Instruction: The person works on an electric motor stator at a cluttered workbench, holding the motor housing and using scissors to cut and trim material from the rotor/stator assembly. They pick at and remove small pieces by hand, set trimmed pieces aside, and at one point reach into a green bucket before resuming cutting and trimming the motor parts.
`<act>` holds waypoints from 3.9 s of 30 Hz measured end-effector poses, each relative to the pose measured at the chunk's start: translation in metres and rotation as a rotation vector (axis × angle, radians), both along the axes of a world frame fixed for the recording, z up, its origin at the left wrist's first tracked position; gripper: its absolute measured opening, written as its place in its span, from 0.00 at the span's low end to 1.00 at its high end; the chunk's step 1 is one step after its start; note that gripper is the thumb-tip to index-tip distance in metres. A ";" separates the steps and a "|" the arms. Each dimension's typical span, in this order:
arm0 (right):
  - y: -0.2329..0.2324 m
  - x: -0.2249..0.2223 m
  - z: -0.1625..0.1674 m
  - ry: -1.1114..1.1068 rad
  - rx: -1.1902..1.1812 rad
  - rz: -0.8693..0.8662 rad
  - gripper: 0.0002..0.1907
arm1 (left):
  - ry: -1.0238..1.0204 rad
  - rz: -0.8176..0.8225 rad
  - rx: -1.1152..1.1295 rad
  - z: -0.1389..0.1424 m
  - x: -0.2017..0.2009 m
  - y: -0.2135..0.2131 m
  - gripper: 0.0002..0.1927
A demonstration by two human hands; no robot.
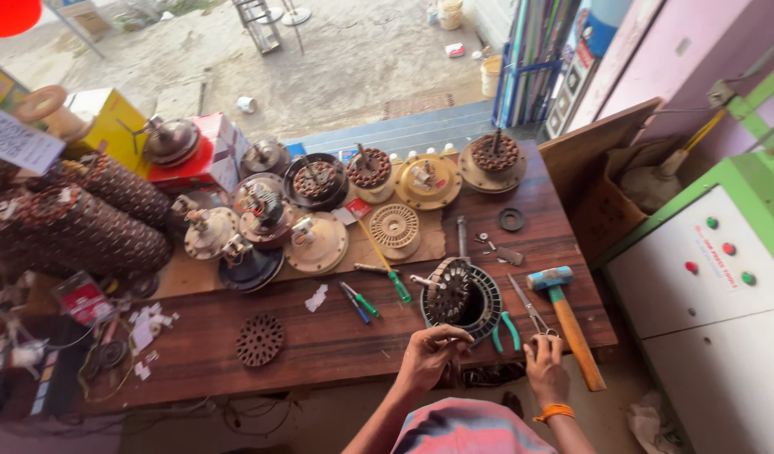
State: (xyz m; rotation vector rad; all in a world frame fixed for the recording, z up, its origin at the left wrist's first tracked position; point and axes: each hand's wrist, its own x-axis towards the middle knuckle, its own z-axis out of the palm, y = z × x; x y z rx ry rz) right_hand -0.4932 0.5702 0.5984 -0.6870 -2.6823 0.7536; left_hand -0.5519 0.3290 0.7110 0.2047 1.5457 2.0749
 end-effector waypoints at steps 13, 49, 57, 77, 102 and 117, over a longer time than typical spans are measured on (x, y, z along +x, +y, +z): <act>0.000 -0.002 0.029 0.001 0.075 -0.077 0.13 | -0.138 -0.014 0.062 0.022 -0.006 -0.013 0.11; -0.054 0.074 0.265 -0.669 -1.505 0.957 0.41 | -0.215 0.003 0.523 0.136 0.048 -0.025 0.15; -0.046 0.062 0.278 -0.686 -1.444 0.857 0.39 | -0.167 0.081 0.511 0.125 0.043 -0.025 0.13; -0.032 0.056 0.279 -0.758 -1.180 0.941 0.21 | -0.037 -0.003 0.375 0.129 0.037 -0.036 0.14; 0.009 0.073 0.265 -0.543 -1.268 0.842 0.15 | -0.036 0.059 0.384 0.126 0.039 -0.024 0.11; 0.069 0.033 0.178 -0.355 -0.281 0.252 0.16 | -0.275 0.239 0.348 0.116 0.069 -0.020 0.11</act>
